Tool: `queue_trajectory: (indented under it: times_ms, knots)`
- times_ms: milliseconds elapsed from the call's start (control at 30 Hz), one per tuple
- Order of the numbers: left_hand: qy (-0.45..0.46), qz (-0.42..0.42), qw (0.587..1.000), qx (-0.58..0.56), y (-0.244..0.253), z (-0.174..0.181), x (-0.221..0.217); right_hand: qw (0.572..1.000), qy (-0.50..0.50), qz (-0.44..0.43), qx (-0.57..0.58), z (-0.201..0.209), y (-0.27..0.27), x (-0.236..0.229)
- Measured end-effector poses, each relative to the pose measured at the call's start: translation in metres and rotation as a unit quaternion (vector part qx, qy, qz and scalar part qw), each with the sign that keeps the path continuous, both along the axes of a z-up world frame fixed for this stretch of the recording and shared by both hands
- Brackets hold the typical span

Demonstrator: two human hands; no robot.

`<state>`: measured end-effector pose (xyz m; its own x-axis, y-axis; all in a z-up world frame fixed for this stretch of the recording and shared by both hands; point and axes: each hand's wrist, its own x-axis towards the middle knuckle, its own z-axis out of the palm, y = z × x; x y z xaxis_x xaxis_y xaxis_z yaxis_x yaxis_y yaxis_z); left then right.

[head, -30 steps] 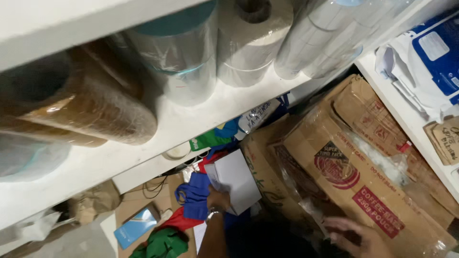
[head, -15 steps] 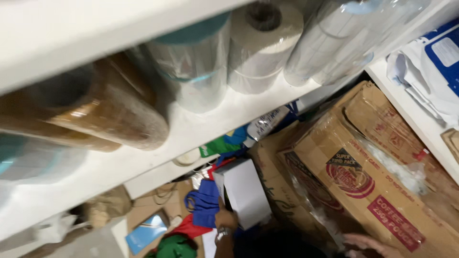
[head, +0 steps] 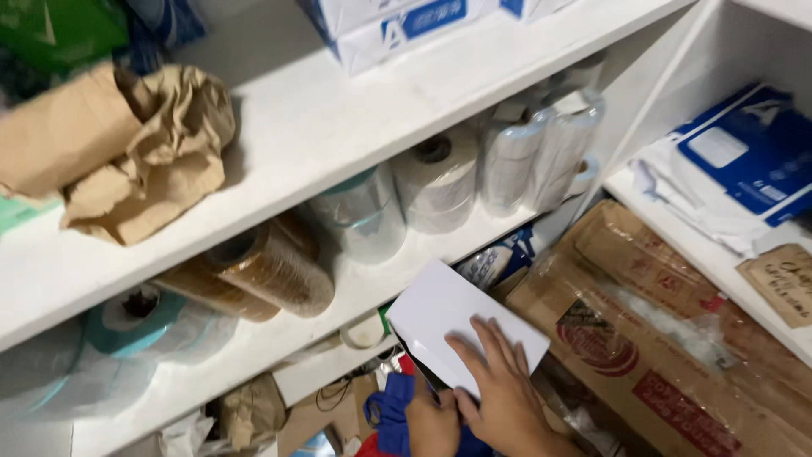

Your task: The person rearranges reams of paper on shelves, opens a small box to access items inside, moves a standing fan, and sorts through stacks of white and red pads by hand.

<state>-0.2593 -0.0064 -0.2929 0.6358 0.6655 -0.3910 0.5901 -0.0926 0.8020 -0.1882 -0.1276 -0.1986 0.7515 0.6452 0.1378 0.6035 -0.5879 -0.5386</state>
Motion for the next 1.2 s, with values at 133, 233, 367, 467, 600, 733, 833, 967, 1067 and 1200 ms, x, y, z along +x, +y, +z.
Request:
queue_trajectory:
  times_ms: [133, 233, 367, 467, 600, 733, 833, 967, 1067, 1200]
  knots:
    - [-0.027, -0.01, 1.0, -0.001, -0.026, 0.033, 0.014, 0.99, -0.092, -0.03, -0.105, 0.02, 0.002, 0.018]
    - [-0.052, -0.004, 0.998, -0.032, -0.043, 0.048, 0.017, 0.971, -0.079, -0.032, -0.222, 0.034, -0.013, 0.022]
    - [-0.071, -0.062, 0.995, -0.046, -0.064, 0.058, 0.031, 0.986, -0.081, -0.06, -0.135, 0.033, -0.068, 0.026]
    - [-0.055, -0.106, 0.986, -0.114, -0.087, 0.072, 0.044, 0.975, -0.047, -0.17, -0.137, 0.041, -0.12, 0.042]
    - [-0.062, -0.179, 0.982, -0.015, -0.12, 0.011, 0.053, 0.914, -0.098, -0.359, -0.161, 0.108, -0.182, 0.076]
    - [0.096, -0.157, 0.956, -0.228, -0.151, 0.071, 0.053, 0.912, -0.101, -0.394, -0.06, 0.107, -0.239, 0.098]
    - [0.019, -0.233, 0.966, -0.106, -0.17, 0.041, 0.062, 0.888, -0.157, -0.431, -0.041, 0.091, -0.268, 0.115]
    - [-0.015, -0.276, 0.961, -0.027, -0.168, 0.062, 0.065, 0.861, -0.31, -0.39, -0.101, 0.077, -0.268, 0.106]
    - [-0.123, -0.294, 0.931, 0.178, -0.16, 0.082, 0.084, 0.861, -0.419, -0.213, -0.193, 0.075, -0.269, 0.103]
    - [-0.117, -0.431, 0.845, 0.294, -0.142, 0.123, 0.125, 0.919, -0.373, 0.1, -0.086, 0.071, -0.255, 0.1]
